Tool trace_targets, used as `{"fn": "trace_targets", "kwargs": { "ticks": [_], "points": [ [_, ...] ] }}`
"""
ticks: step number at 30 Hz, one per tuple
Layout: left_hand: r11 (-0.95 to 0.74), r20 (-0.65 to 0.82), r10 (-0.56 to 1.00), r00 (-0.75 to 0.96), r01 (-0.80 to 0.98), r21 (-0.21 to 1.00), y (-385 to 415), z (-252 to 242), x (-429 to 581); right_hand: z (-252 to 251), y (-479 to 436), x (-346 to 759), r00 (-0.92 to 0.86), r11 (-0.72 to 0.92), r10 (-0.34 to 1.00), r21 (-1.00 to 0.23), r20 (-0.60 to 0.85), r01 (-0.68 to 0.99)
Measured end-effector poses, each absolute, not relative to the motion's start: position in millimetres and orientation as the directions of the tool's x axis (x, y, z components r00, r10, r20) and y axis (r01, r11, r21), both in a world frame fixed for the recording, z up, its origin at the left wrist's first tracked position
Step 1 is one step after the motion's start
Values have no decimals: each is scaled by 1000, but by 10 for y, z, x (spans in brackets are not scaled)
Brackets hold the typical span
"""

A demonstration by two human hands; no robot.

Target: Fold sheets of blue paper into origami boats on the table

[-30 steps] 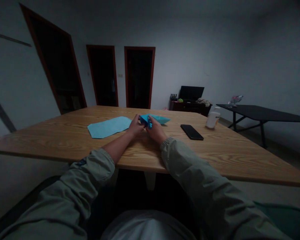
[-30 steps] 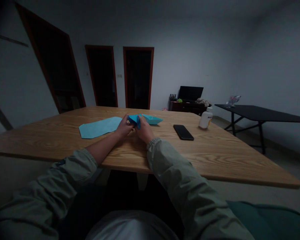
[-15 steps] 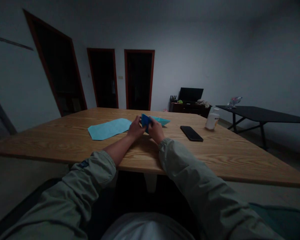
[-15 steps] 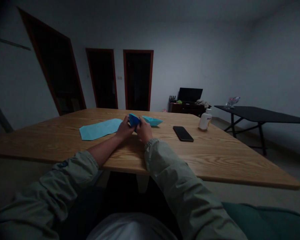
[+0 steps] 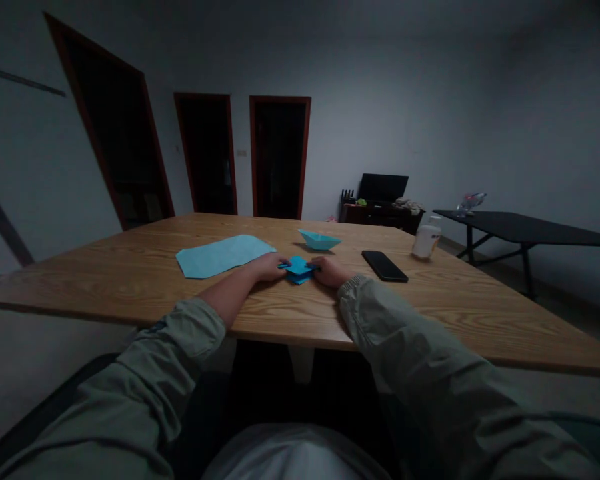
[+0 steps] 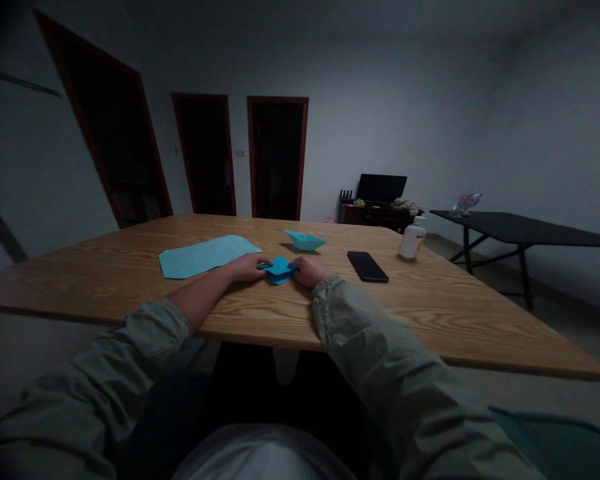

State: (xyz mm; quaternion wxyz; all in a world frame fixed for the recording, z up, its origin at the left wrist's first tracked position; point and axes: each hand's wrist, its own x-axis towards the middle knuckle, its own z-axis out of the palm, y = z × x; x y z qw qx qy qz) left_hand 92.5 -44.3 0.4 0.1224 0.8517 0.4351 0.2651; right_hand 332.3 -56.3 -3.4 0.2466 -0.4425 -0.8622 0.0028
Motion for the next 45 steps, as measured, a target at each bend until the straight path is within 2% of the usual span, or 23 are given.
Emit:
{"fn": "trace_targets", "kwargs": {
  "ticks": [2, 4, 8, 10, 12, 14, 17, 20, 24, 28, 30, 34, 36, 38, 41, 43, 45],
  "points": [
    [-573, 278, 816, 507, 649, 500, -465, -11, 883, -61, -572, 3396, -572, 652, 746, -197, 341, 732],
    [-563, 282, 818, 501, 601, 567, -498, 3, 847, -52, -593, 3456, -623, 682, 725, -181, 292, 709],
    [-607, 287, 780, 556, 561, 563, -549, 58, 822, 14, -657, 3484, -618, 696, 701, -153, 356, 702],
    [-601, 239, 778, 581, 575, 556, -549, 72, 840, 40, -689, 3444, -595, 694, 697, -170, 400, 700],
    [-587, 236, 787, 570, 575, 570, -531, 68, 870, 46, -704, 3383, -545, 657, 737, -239, 399, 715],
    [-577, 289, 807, 516, 579, 576, -499, 49, 905, 29, -694, 3320, -479, 591, 796, -305, 369, 747],
    [-503, 338, 864, 372, 672, 544, -440, 0, 952, -20, -647, 3250, -368, 482, 857, -310, 360, 819],
    [-399, 285, 915, 287, 753, 523, -389, -40, 989, -57, -608, 3211, -287, 394, 890, -278, 355, 876],
    [-353, 183, 934, 306, 714, 605, -345, -38, 1011, -47, -600, 3203, -294, 397, 894, -289, 339, 871],
    [-309, 45, 921, 387, 657, 687, -309, -25, 996, -26, -597, 3225, -358, 446, 889, -363, 285, 818],
    [-321, 35, 904, 426, 622, 714, -291, -47, 990, -38, -586, 3225, -379, 461, 886, -429, 267, 776],
    [-357, 138, 899, 417, 510, 783, -295, -91, 1015, -49, -577, 3178, -387, 511, 859, -542, 334, 667],
    [-415, 266, 895, 358, 450, 791, -342, -53, 1041, 7, -607, 3142, -379, 575, 815, -526, 438, 627],
    [-542, 469, 840, 271, 439, 717, -419, 40, 1067, 114, -671, 3110, -347, 641, 732, -420, 586, 643],
    [-695, 715, 666, 213, 526, 490, -542, 201, 1096, 289, -790, 3079, -342, 674, 592, -216, 729, 706],
    [-723, 740, 618, 267, 563, 401, -586, 253, 1109, 349, -843, 3073, -363, 670, 582, -176, 728, 721],
    [-721, 687, 646, 333, 562, 405, -585, 237, 1118, 343, -854, 3085, -380, 655, 645, -224, 663, 722]
  ]
}}
